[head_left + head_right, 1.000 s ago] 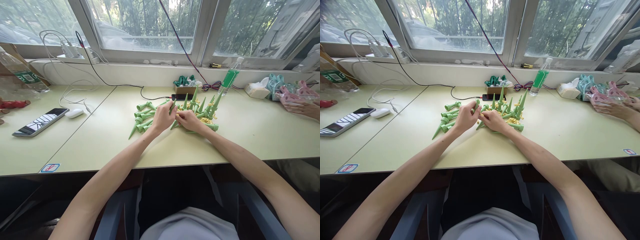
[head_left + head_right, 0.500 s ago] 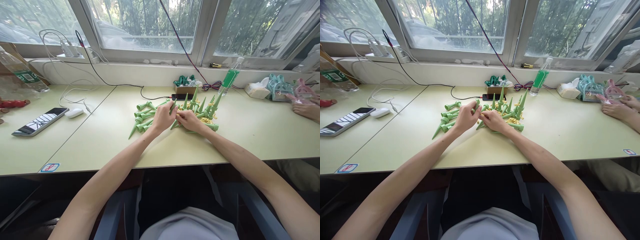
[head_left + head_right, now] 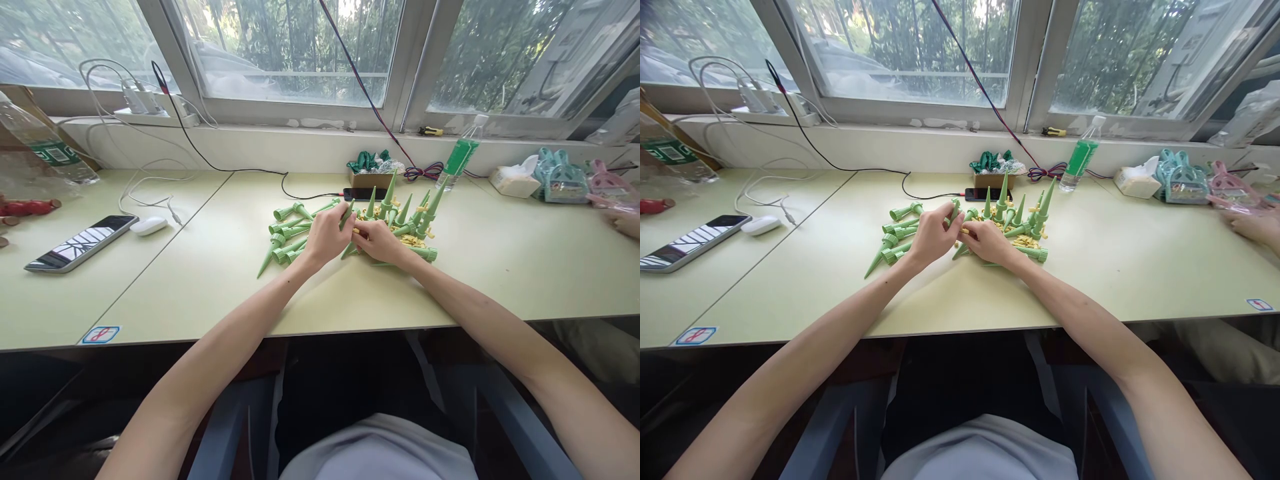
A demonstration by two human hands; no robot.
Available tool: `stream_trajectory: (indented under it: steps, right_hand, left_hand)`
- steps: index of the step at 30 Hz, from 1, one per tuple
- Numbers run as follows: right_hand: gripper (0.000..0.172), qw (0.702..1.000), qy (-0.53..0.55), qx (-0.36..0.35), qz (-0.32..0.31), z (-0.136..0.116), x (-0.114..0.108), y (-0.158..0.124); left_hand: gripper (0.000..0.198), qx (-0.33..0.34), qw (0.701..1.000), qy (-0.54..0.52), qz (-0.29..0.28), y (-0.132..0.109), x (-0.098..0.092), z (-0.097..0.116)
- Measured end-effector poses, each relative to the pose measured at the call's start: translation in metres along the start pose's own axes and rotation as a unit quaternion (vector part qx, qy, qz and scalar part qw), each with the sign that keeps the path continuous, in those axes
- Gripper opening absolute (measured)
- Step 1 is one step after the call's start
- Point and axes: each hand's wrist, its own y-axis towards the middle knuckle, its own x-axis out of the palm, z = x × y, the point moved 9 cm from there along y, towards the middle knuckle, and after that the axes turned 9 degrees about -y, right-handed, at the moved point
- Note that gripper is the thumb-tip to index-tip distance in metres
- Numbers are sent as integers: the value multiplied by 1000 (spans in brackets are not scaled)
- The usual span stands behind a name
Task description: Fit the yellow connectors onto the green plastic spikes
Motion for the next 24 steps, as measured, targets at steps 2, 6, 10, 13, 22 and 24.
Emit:
stream_trajectory:
  steps: [2, 6, 10, 13, 22, 24]
  right_hand:
    - [37, 1000, 0, 1, -4, 0, 0, 0]
    - [42, 1000, 7, -3, -6, -1, 0, 0]
    - [43, 1000, 10, 0, -11, 0, 1, 0]
    - [44, 1000, 9, 2, -13, 1, 1, 0]
    - [45, 1000, 9, 1, -16, 2, 2, 0]
    - [47, 1000, 7, 2, -16, 2, 2, 0]
  left_hand:
    - [31, 0, 1000, 2, -1, 0, 0, 0]
    - [31, 3, 1000, 2, -3, 0, 1, -1]
    - [31, 3, 1000, 2, 0, 0, 0, -1]
    - [31, 3, 1000, 1, -1, 1, 1, -1]
    - [31, 1, 1000, 0, -4, 0, 1, 0]
    - [31, 1, 1000, 0, -4, 0, 1, 1]
